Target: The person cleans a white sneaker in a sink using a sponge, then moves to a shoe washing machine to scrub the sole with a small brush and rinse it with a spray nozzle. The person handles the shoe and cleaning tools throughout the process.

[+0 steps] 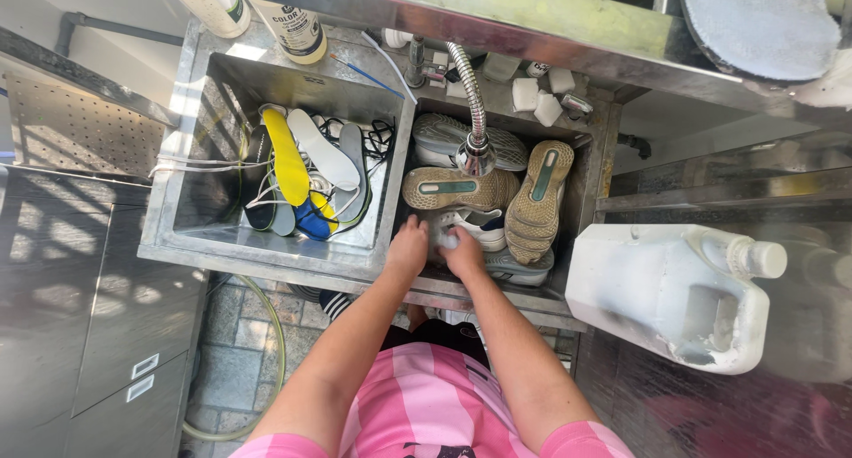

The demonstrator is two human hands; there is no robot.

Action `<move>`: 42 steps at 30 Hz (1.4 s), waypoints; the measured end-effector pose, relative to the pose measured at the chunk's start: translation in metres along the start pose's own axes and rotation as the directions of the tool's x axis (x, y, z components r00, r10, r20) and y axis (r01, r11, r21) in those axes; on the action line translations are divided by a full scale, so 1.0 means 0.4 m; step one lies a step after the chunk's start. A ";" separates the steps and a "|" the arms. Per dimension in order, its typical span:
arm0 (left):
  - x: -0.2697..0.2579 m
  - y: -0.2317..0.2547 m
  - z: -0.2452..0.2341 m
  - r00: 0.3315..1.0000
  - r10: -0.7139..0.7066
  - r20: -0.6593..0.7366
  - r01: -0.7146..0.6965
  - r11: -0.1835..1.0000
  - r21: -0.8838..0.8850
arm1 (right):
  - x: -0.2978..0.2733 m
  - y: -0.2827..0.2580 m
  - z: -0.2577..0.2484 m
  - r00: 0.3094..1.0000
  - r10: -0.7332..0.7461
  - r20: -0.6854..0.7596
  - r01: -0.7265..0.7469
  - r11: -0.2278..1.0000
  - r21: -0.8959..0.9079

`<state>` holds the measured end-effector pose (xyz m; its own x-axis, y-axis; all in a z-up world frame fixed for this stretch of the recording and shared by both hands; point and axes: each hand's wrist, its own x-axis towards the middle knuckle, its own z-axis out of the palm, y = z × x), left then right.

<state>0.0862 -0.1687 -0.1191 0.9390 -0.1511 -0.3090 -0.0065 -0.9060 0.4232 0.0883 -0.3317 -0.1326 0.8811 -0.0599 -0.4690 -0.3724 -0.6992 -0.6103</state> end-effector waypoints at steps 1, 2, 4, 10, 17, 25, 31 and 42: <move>0.003 0.011 -0.003 0.997 -0.060 0.046 0.059 0.998 0.022 | -0.003 0.005 0.005 0.999 -0.037 -0.023 0.037 0.999 -0.014; 0.007 0.017 -0.006 0.989 -0.120 0.090 0.117 0.992 0.046 | -0.007 0.008 0.011 0.996 -0.074 -0.046 0.073 0.997 -0.028; 0.030 0.006 -0.025 0.983 -0.160 0.090 0.153 0.985 0.081 | 0.015 -0.010 0.019 0.988 -0.140 -0.065 0.138 0.990 -0.034; 0.017 0.026 -0.053 0.993 -0.091 -0.073 0.090 0.996 -0.017 | -0.019 -0.037 -0.033 0.991 -0.133 0.020 0.134 0.988 -0.079; 0.022 0.027 -0.014 0.961 -0.267 0.076 0.276 0.949 -0.155 | -0.057 -0.091 -0.043 0.958 -0.285 0.000 0.283 0.950 -0.130; 0.063 0.030 0.042 0.908 -0.298 0.295 0.299 0.953 0.042 | -0.041 -0.093 -0.027 0.970 -0.243 0.016 0.240 0.946 -0.218; 0.051 0.036 0.023 0.918 -0.271 0.290 0.259 0.963 0.078 | -0.026 -0.097 0.007 0.954 -0.286 0.092 0.299 0.884 -0.359; -0.041 0.068 -0.065 0.940 -0.273 -0.205 0.254 0.961 -0.112 | 0.001 -0.160 0.003 0.935 -0.353 0.037 0.354 0.918 -0.178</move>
<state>0.0797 -0.1803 -0.0803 0.9549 0.1865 -0.2310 0.2712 -0.8644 0.4234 0.1120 -0.2861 -0.0945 0.9446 0.2169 -0.2465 0.0214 -0.7899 -0.6129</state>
